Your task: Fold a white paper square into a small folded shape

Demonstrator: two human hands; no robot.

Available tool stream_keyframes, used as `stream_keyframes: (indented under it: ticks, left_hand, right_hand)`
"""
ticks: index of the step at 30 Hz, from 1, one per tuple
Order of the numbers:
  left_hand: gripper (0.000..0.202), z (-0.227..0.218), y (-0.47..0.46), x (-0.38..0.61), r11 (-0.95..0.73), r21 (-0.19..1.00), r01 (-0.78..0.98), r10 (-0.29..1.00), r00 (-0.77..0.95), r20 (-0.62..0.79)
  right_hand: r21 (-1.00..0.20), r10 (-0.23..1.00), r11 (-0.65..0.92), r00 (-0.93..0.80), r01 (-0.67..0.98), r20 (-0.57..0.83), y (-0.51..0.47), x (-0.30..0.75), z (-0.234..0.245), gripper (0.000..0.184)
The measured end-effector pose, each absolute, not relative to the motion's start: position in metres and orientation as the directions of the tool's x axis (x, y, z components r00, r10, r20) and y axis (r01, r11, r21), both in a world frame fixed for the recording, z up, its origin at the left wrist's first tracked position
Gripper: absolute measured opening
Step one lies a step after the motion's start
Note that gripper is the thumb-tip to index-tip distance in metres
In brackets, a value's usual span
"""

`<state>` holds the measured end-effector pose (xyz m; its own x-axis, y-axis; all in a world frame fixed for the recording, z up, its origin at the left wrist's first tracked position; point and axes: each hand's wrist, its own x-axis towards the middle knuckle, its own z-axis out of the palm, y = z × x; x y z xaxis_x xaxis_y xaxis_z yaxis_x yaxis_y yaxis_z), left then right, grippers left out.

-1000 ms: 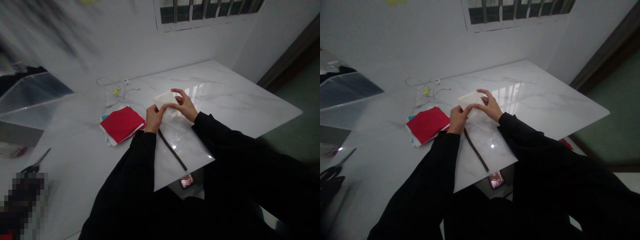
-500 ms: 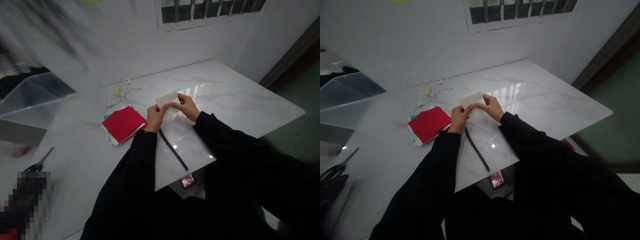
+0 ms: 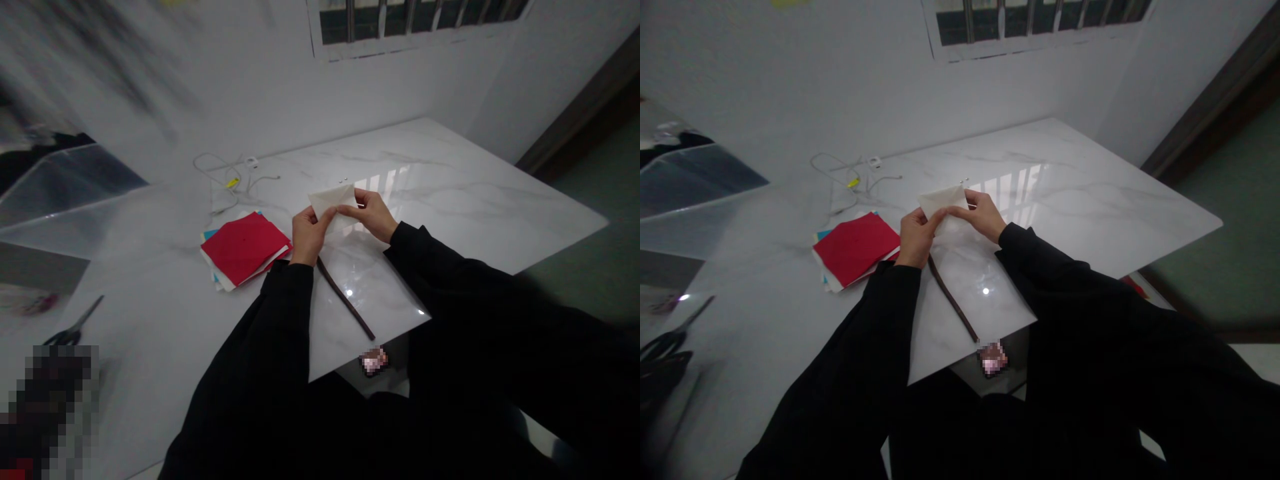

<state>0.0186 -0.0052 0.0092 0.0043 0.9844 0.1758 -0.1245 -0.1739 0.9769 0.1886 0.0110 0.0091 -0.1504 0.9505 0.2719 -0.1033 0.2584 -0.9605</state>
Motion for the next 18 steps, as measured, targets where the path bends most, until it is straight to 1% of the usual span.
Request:
stream_keyframes:
  ticks: [7,12,18]
  left_hand:
    - [0.052,0.0056,-0.0025,0.0166,-0.174,0.977,-0.125,0.983,0.029,0.179]
    - [0.054,0.0055,-0.0013,0.0151,-0.176,0.98,-0.09,0.984,0.025,0.179]
    - [0.05,0.0082,-0.0033,0.0158,-0.169,0.98,-0.101,0.985,0.013,0.171]
  right_hand:
    - [-0.963,0.954,0.244,-0.15,-0.118,0.26,0.0099,0.1883,0.011,0.056]
    - [-0.963,0.952,0.249,-0.158,-0.105,0.264,0.0107,0.1888,0.0106,0.057]
    - [-0.961,0.948,0.25,-0.17,-0.118,0.268,0.0118,0.189,0.0095,0.054]
